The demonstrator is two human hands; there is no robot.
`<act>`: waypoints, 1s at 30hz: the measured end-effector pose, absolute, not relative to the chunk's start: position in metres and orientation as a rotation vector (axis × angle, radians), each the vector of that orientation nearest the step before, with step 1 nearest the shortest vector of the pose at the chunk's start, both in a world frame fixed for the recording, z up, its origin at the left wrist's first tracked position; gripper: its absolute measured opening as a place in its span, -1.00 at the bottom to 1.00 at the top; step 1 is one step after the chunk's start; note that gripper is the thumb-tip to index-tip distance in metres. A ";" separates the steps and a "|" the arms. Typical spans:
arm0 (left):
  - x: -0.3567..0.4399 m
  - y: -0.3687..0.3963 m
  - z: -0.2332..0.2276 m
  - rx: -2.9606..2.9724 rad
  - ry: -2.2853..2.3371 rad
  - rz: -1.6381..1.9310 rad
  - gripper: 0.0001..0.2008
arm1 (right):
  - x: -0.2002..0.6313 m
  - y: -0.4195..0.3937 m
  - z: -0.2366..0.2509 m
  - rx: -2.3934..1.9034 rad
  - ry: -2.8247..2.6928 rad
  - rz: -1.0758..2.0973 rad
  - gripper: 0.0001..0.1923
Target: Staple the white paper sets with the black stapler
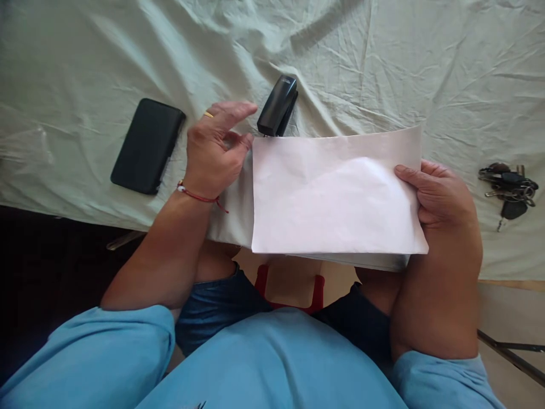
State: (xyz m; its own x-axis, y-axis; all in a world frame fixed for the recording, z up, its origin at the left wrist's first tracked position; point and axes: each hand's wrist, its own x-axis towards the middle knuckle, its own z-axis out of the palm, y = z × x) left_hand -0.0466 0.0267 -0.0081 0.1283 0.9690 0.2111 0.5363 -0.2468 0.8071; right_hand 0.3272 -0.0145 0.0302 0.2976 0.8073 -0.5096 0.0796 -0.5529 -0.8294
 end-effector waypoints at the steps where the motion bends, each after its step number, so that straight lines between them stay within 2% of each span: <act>1: -0.045 0.025 -0.006 1.861 1.446 1.017 -0.61 | 0.327 -0.015 0.031 -1.865 -0.788 1.302 -0.70; 7: -0.040 0.023 -0.002 1.998 1.495 0.978 -0.71 | 0.330 -0.018 0.036 -1.892 -0.797 1.296 -0.70; 11: -0.038 0.024 -0.003 2.291 1.440 1.099 -0.63 | 0.335 -0.020 0.035 -1.891 -0.815 1.307 -0.67; 14: -0.034 0.025 -0.007 2.446 1.305 1.059 -0.61 | 0.337 -0.020 0.036 -1.910 -0.808 1.309 -0.70; 18: -0.029 0.026 -0.012 2.409 1.292 0.863 -0.59 | 0.338 -0.023 0.038 -1.920 -0.834 1.313 -0.68; 22: -0.029 0.028 -0.009 2.243 1.324 0.884 -0.66 | 0.343 -0.026 0.039 -1.895 -0.876 1.308 -0.61; 30: -0.034 0.028 -0.004 2.240 1.305 0.850 -0.60 | 0.344 -0.027 0.039 -1.920 -0.858 1.260 -0.67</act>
